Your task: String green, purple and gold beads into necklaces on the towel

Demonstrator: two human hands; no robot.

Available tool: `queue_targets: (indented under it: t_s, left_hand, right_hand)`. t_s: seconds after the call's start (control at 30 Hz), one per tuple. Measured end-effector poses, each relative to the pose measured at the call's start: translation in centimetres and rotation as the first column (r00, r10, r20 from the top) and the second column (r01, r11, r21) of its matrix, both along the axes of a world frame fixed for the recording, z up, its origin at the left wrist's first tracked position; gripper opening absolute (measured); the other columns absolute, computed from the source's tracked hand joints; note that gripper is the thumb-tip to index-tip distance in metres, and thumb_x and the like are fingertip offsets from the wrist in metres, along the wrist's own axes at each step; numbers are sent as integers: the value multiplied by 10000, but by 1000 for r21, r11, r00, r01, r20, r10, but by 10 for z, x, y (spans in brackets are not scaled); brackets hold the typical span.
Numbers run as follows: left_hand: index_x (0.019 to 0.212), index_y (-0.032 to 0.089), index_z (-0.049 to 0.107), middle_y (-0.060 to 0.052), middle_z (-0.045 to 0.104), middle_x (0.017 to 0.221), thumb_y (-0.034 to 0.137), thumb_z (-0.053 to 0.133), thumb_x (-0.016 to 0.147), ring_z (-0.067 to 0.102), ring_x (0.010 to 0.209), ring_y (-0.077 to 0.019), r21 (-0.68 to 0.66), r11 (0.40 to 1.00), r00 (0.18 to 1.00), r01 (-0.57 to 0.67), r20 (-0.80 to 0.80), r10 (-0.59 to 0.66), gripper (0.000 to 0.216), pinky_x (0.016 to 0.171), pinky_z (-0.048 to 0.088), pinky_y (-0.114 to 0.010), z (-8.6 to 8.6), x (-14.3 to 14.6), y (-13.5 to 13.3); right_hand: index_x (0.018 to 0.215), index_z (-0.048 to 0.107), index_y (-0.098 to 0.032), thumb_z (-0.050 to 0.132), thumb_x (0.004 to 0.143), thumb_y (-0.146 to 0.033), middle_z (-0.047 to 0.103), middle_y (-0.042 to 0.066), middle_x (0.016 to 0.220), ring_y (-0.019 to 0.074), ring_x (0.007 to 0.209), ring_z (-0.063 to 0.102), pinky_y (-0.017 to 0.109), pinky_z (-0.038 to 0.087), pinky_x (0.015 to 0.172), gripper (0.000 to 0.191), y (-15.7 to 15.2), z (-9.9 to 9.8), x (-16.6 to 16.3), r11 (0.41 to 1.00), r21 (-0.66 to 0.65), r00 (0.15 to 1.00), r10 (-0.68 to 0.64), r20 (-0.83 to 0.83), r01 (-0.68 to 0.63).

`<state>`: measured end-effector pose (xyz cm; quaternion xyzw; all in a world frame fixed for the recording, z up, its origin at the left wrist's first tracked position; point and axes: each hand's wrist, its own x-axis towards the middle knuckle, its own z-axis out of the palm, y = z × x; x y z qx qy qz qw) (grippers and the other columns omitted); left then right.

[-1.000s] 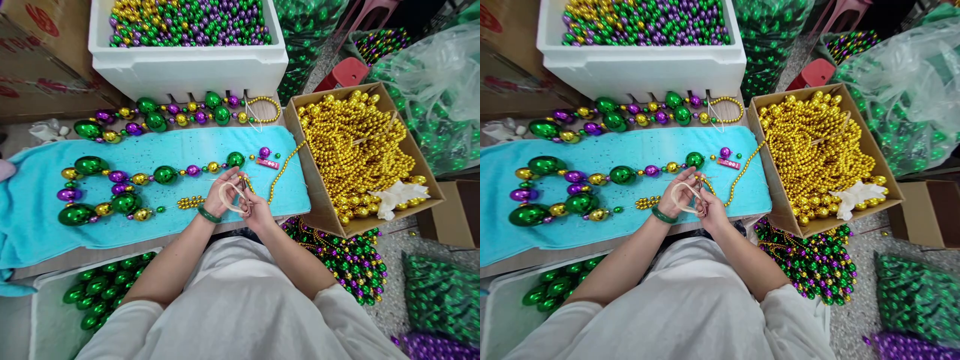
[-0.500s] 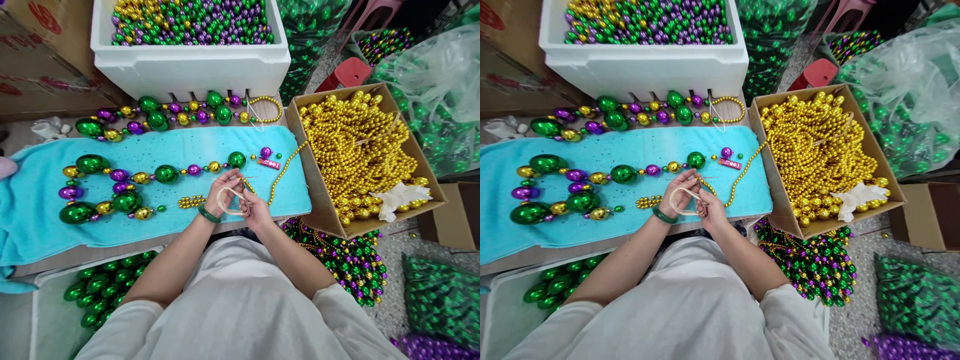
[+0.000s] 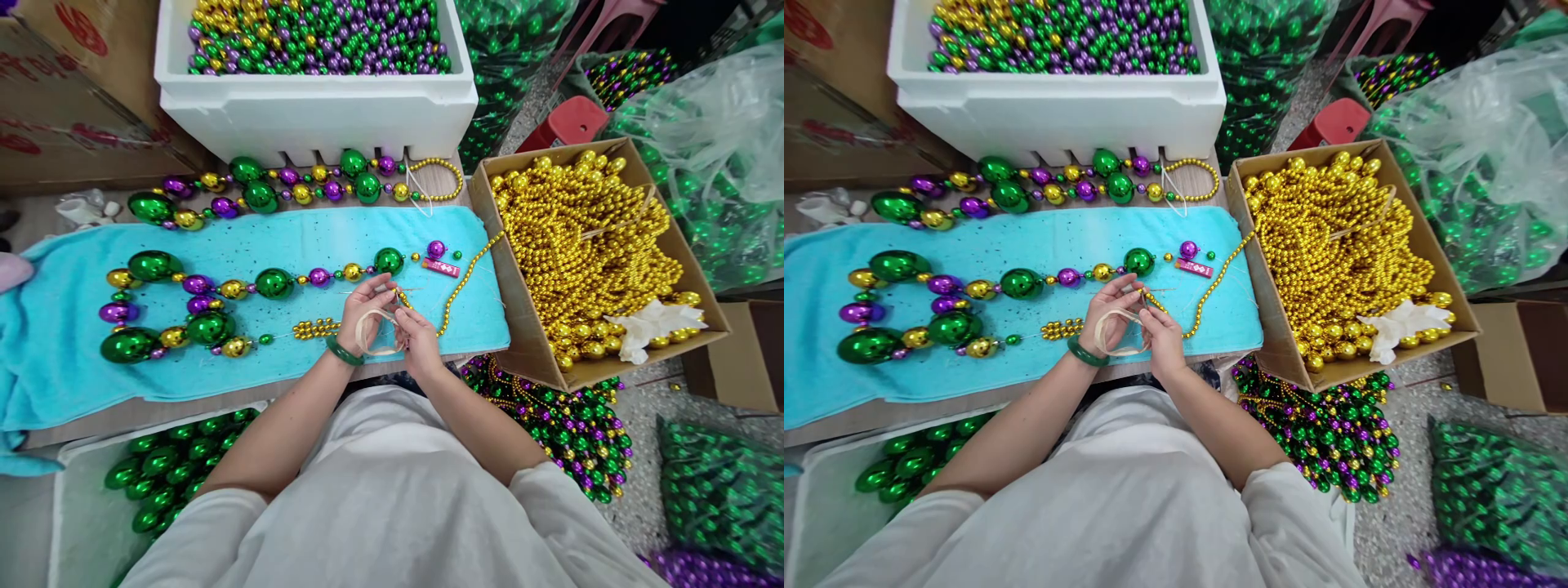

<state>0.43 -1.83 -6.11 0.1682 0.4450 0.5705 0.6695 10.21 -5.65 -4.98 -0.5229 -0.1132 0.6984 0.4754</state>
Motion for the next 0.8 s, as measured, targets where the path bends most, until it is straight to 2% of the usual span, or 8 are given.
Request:
queue_targets:
  t_s: [0.17, 0.4, 0.53, 0.63, 0.73, 0.8]
  left_hand:
    - [944, 174, 695, -8, 702, 839, 93, 788, 588, 669, 759, -118, -9, 1000, 1000, 4, 8, -4, 377, 685, 501, -234, -1, 1, -1]
    - [956, 177, 686, -1, 692, 837, 97, 785, 593, 660, 758, -114, -11, 1000, 1000, 8, -12, -8, 385, 715, 498, -247, 0, -1, -2]
    - [956, 168, 677, -9, 687, 859, 123, 791, 609, 668, 786, -124, -22, 999, 1000, 30, -9, -30, 367, 730, 505, -255, -3, -2, -3]
    - [944, 161, 688, -21, 695, 867, 135, 785, 620, 663, 764, -123, -30, 999, 999, 22, -25, -23, 340, 720, 515, -253, -6, -5, -2]
    - [939, 165, 713, -27, 706, 864, 162, 771, 648, 651, 730, -119, -15, 1000, 991, 15, -132, -16, 297, 703, 519, -246, -7, -10, -1]
    - [925, 170, 733, -30, 712, 861, 160, 747, 676, 632, 694, -114, -4, 999, 960, 39, -276, -39, 250, 682, 515, -241, -6, -14, 0]
  right_hand:
    - [868, 694, -154, 768, 599, -408, 479, -69, 499, 56, 442, 354, 204, 222, 423, 377, 0, 0, -1, 1000, -17, 1000, 2, -14, -2]
    - [837, 713, -153, 764, 587, -360, 495, -60, 525, 51, 445, 354, 206, 204, 410, 328, 4, -1, 2, 999, -39, 1000, 13, -15, -14]
    - [822, 700, -150, 783, 584, -373, 475, -66, 491, 52, 421, 348, 207, 183, 399, 337, 7, -8, 4, 994, -99, 998, 48, -33, -52]
    - [815, 693, -150, 779, 612, -401, 471, -64, 500, 52, 420, 338, 215, 186, 403, 334, 5, -10, 4, 990, -85, 993, 111, -29, -113]
    - [846, 696, -156, 749, 640, -444, 466, -61, 525, 62, 451, 343, 221, 240, 436, 358, 1, -6, 10, 976, 13, 974, 215, 70, -217]
    - [914, 689, -166, 724, 663, -456, 511, -42, 585, 87, 509, 404, 233, 319, 489, 385, 1, -2, 24, 957, 119, 934, 222, 281, -264]
